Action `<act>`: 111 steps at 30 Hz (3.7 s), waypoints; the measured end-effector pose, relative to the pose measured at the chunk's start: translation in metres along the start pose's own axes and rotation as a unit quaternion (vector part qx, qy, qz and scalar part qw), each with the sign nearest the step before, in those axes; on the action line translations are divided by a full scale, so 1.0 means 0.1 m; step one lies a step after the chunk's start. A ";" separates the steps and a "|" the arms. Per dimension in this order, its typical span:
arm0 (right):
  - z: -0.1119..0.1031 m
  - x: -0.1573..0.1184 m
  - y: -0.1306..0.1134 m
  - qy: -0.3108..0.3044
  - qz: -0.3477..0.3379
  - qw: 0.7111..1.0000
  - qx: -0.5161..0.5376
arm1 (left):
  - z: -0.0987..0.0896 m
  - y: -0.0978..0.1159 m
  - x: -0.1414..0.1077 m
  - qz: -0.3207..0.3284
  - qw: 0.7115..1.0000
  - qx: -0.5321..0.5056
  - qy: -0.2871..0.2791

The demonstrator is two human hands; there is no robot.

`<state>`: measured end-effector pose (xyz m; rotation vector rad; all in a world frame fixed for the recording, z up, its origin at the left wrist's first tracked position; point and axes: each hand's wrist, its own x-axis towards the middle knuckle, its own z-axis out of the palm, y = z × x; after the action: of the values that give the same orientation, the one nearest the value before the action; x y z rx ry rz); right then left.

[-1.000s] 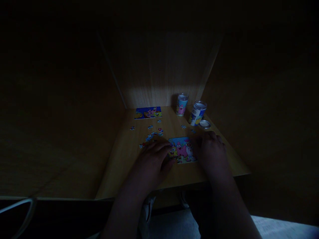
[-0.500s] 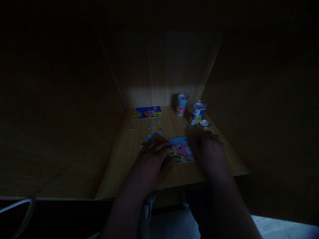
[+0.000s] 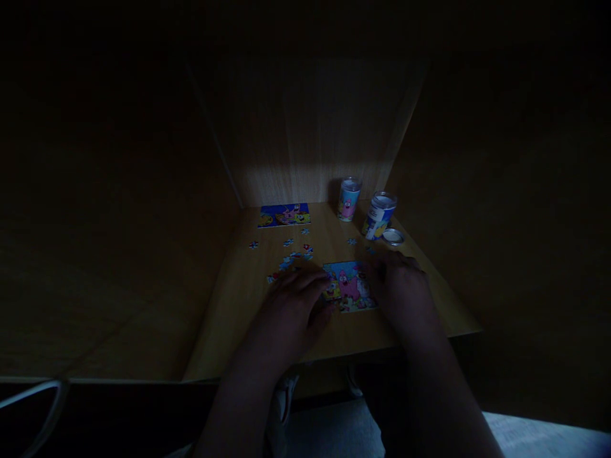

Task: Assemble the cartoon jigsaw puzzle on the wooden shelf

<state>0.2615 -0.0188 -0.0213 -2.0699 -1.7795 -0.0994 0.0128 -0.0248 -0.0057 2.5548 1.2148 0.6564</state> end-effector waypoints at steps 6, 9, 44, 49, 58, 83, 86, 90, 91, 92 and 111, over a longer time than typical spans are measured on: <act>-0.04 0.00 -0.02 -0.007 -0.006 1.000 0.013 | 0.01 -0.01 0.00 0.006 1.000 -0.004 0.005; -0.04 -0.01 -0.02 -0.006 -0.008 1.000 0.020 | 0.00 0.00 0.00 0.004 1.000 -0.003 0.000; -0.02 -0.01 0.00 -0.002 -0.040 0.999 0.026 | 0.00 0.01 0.00 0.005 1.000 -0.003 0.007; -0.02 -0.01 0.00 0.000 -0.049 0.998 0.028 | -0.01 0.01 0.00 0.003 1.000 0.000 -0.001; -0.02 -0.01 0.00 -0.008 -0.047 0.998 0.028 | -0.01 0.02 0.00 0.005 1.000 -0.005 0.003; -0.02 -0.01 0.01 -0.015 -0.077 0.997 0.010 | -0.02 0.02 0.00 0.010 1.000 -0.008 0.007; -0.01 -0.01 0.01 -0.014 -0.078 0.997 0.009 | -0.02 0.02 0.00 0.009 1.000 -0.008 0.006; -0.02 -0.01 0.00 -0.014 -0.079 0.997 0.011 | -0.01 0.02 0.00 0.009 1.000 -0.009 0.006; -0.02 -0.01 0.00 -0.014 -0.078 0.997 0.011 | -0.01 0.02 0.00 0.008 1.000 -0.009 0.007; -0.02 -0.01 0.00 -0.014 -0.076 0.997 0.011 | -0.01 0.02 0.00 0.008 1.000 -0.009 0.007; -0.02 0.00 0.01 -0.024 -0.073 0.997 0.009 | -0.02 0.02 0.01 0.003 1.000 -0.014 0.004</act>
<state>0.2626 -0.0197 -0.0199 -1.9437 -1.9520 -0.0750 0.0140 -0.0257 -0.0034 2.5359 1.1917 0.6812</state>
